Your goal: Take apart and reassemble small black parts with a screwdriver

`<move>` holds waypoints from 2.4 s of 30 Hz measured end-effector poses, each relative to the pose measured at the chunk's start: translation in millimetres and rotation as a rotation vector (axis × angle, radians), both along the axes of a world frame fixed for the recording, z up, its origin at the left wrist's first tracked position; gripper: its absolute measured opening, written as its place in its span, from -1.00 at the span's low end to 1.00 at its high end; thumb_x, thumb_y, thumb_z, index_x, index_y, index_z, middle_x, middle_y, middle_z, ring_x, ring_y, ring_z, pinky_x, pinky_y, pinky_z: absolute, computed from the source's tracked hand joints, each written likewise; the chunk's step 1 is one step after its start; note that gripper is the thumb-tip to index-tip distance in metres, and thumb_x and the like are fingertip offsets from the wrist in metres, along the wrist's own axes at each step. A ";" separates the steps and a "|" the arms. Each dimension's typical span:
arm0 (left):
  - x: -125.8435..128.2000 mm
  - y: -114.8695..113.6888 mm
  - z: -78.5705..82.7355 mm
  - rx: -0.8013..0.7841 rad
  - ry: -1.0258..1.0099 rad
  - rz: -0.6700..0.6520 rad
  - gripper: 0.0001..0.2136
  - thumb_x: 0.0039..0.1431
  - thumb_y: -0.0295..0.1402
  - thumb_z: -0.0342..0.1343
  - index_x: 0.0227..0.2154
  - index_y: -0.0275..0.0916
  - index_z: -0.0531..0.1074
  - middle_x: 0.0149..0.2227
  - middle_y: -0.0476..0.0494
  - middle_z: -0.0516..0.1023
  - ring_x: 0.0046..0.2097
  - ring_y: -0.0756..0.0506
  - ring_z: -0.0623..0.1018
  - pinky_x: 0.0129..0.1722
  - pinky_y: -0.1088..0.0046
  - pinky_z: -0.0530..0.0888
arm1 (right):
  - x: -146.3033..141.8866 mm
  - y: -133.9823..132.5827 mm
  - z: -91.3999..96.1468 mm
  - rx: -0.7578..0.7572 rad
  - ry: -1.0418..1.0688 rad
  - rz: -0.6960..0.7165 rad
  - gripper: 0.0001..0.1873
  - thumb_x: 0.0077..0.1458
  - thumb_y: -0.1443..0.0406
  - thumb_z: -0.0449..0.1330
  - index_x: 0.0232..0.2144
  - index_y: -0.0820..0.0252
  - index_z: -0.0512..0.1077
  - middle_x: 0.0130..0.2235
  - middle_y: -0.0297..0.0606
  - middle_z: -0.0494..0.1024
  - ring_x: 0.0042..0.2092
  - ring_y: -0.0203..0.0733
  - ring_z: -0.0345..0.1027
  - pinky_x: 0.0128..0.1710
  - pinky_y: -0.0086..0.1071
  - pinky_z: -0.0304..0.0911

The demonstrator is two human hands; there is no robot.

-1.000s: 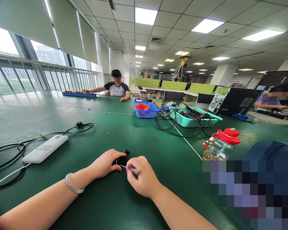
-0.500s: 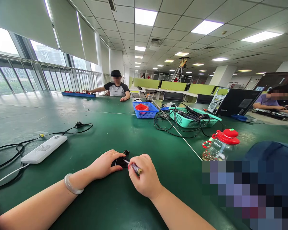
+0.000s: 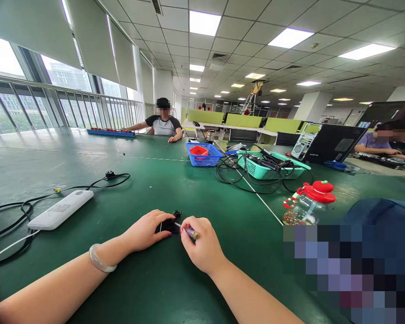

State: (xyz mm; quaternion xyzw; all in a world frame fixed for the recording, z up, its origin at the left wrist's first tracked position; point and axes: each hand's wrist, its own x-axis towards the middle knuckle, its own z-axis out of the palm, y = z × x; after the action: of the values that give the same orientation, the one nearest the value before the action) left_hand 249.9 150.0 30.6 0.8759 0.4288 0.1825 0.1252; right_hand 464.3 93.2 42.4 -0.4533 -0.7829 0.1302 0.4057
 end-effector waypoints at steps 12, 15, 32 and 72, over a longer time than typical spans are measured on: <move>0.3 1.7 -2.1 0.006 -0.051 0.007 -0.65 0.22 -0.20 0.05 0.05 -0.10 0.38 0.03 -0.14 0.51 0.07 -0.17 0.45 0.13 0.20 0.39 | 1.2 2.3 -0.5 -0.045 -0.002 -0.001 -0.88 0.19 0.27 0.05 -0.38 0.07 0.36 -0.38 -0.38 0.50 -0.30 -0.21 0.33 -0.24 -0.38 0.21; 1.4 0.7 -0.9 0.027 -0.069 0.014 -0.69 0.24 -0.22 0.02 0.01 -0.10 0.42 0.03 -0.14 0.50 0.07 -0.15 0.44 0.14 0.21 0.39 | 1.4 2.6 -2.0 -0.060 -0.001 0.002 -0.88 0.19 0.26 0.05 -0.36 0.06 0.37 -0.37 -0.37 0.51 -0.29 -0.20 0.34 -0.25 -0.38 0.22; 1.6 -0.4 4.4 0.107 0.125 0.387 -0.61 0.25 -0.28 -0.18 -0.05 -0.09 0.52 -0.07 -0.18 0.53 -0.08 -0.23 0.49 -0.01 0.16 0.44 | 11.9 20.1 -13.6 -0.103 0.238 -0.102 -0.79 0.12 0.16 0.12 -0.29 0.11 0.49 -0.28 -0.24 0.57 -0.27 -0.15 0.46 -0.25 -0.34 0.36; 4.0 -6.9 -3.4 0.059 -0.032 0.030 -0.81 0.15 -0.40 -0.06 -0.18 -0.13 0.34 0.10 -0.15 0.41 0.14 -0.18 0.39 0.20 0.13 0.33 | 10.4 17.9 -13.7 -0.203 0.163 -0.044 -0.74 0.18 0.16 0.06 -0.20 0.10 0.48 -0.25 -0.27 0.61 -0.23 -0.12 0.49 -0.19 -0.30 0.36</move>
State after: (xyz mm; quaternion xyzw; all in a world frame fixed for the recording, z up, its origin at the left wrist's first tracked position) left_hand 253.9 143.1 27.3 0.8696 0.4342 0.2111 0.1033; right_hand 474.7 111.1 28.7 -0.4969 -0.7202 0.2362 0.4227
